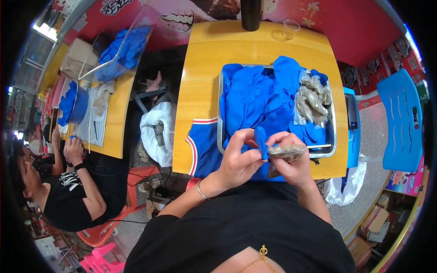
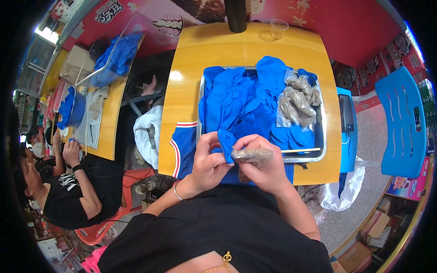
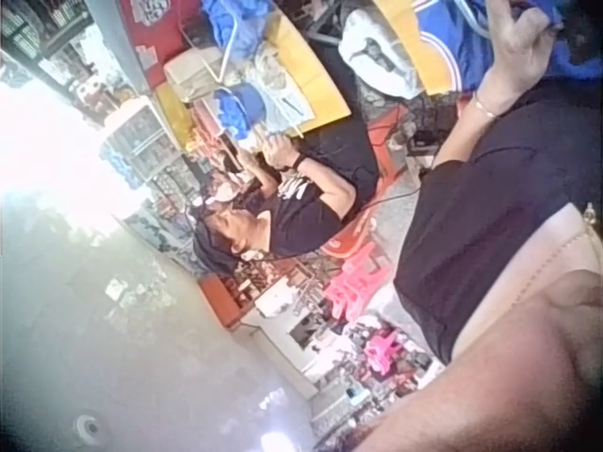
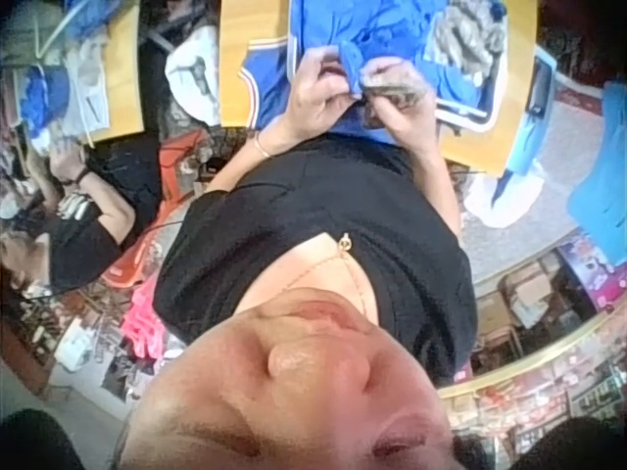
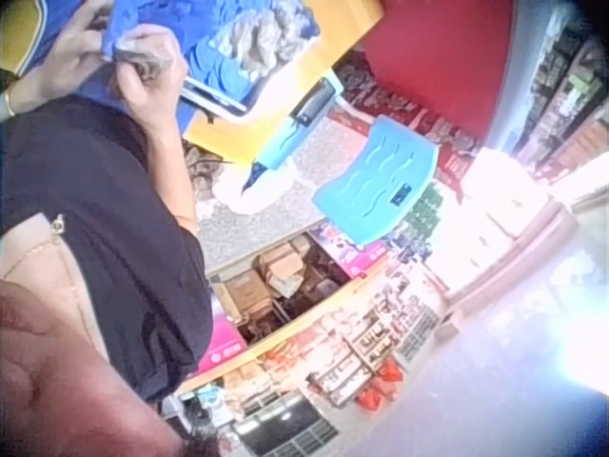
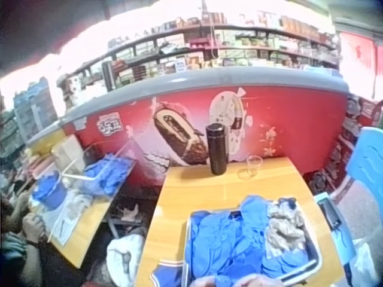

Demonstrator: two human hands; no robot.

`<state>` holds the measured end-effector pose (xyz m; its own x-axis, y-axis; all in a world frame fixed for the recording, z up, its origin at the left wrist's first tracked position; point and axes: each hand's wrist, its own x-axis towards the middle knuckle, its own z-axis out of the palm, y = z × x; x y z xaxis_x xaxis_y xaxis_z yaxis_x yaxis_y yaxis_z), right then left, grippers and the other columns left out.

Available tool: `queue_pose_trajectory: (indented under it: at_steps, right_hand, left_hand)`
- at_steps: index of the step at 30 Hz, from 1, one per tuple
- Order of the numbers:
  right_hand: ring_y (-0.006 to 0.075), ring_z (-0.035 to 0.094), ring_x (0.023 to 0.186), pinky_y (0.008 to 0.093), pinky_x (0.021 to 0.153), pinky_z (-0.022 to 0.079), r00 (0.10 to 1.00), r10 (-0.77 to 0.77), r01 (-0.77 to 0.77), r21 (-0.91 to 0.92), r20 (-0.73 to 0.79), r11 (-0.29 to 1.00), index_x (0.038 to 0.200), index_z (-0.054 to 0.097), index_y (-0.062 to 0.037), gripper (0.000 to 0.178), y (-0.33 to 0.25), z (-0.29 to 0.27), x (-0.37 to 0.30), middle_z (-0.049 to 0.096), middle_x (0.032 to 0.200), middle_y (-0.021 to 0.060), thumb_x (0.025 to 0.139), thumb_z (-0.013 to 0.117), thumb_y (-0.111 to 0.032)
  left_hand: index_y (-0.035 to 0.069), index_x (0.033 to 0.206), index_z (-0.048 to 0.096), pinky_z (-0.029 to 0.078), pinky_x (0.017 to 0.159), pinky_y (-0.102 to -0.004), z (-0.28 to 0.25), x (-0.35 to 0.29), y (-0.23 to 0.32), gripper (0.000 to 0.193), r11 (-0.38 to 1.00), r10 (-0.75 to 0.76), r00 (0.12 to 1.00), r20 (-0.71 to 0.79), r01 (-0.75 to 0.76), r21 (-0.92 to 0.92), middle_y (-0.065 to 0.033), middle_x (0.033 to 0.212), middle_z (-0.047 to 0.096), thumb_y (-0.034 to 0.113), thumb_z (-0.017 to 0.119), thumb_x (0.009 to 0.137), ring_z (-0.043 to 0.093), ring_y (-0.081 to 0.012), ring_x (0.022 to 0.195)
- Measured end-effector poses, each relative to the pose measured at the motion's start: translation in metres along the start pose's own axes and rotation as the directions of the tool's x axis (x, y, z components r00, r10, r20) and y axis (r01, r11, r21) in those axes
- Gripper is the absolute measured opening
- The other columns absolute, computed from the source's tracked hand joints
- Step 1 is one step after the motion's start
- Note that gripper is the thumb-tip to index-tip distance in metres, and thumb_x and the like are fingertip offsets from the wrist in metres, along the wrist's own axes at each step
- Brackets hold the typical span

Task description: Assembling blue fabric components by folding and using a small tool to tuck edges for precision.

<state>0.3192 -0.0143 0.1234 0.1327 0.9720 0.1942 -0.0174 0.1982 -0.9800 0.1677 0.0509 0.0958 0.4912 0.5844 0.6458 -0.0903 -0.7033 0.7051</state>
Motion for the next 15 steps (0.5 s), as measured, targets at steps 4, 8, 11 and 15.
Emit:
queue_pose_trajectory:
  at_steps: [4, 8, 11, 15]
  right_hand:
    - [0.0112, 0.056, 0.071, 0.0230, 0.063, 0.045, 0.999, 0.027, -0.026, 0.039, -0.025, 0.999, 0.078, 0.053, -0.0040, 0.019, 0.0009, -0.0008, 0.0018, 0.058, 0.087, 0.0080, 0.068, 0.064, 0.006]
    - [0.0114, 0.056, 0.071, 0.0226, 0.062, 0.044, 0.999, -0.021, 0.018, -0.098, -0.030, 0.995, 0.076, 0.052, -0.0039, 0.020, 0.0031, -0.0034, 0.0040, 0.058, 0.084, 0.0074, 0.066, 0.067, 0.005]
    - [0.0127, 0.055, 0.068, 0.0232, 0.060, 0.043, 0.997, -0.076, 0.067, -0.236, -0.033, 0.969, 0.074, 0.052, -0.0039, 0.020, 0.0028, -0.0038, 0.0054, 0.058, 0.082, 0.0073, 0.064, 0.068, 0.004]
    - [0.0174, 0.056, 0.064, 0.0267, 0.057, 0.043, 0.996, -0.046, 0.008, -0.416, -0.081, 0.909, 0.076, 0.054, -0.0029, 0.020, -0.0060, 0.0011, 0.0079, 0.058, 0.081, 0.0077, 0.063, 0.068, 0.003]
  left_hand:
    - [0.004, 0.079, 0.055, 0.046, 0.065, -0.0305, 0.0018, 0.0019, 0.0053, 0.018, 0.996, -0.083, 0.996, -0.033, 0.082, -0.021, -0.0132, 0.093, 0.048, 0.002, 0.069, 0.069, 0.052, -0.0253, 0.081]
    - [0.003, 0.076, 0.053, 0.043, 0.063, -0.0303, 0.0028, 0.0013, 0.0059, 0.018, 0.989, -0.145, 0.987, -0.066, 0.145, 0.003, -0.0107, 0.085, 0.049, -0.001, 0.068, 0.066, 0.051, -0.0241, 0.077]
    - [0.003, 0.074, 0.052, 0.041, 0.062, -0.0308, 0.0038, -0.0007, 0.0040, 0.018, 0.979, -0.204, 0.976, -0.079, 0.200, -0.047, -0.0092, 0.080, 0.048, -0.002, 0.067, 0.065, 0.050, -0.0233, 0.074]
    - [0.003, 0.075, 0.053, 0.041, 0.062, -0.0300, 0.0052, -0.0005, 0.0008, 0.017, 0.978, -0.210, 0.976, -0.054, 0.208, -0.034, -0.0091, 0.080, 0.048, -0.002, 0.067, 0.067, 0.050, -0.0230, 0.072]
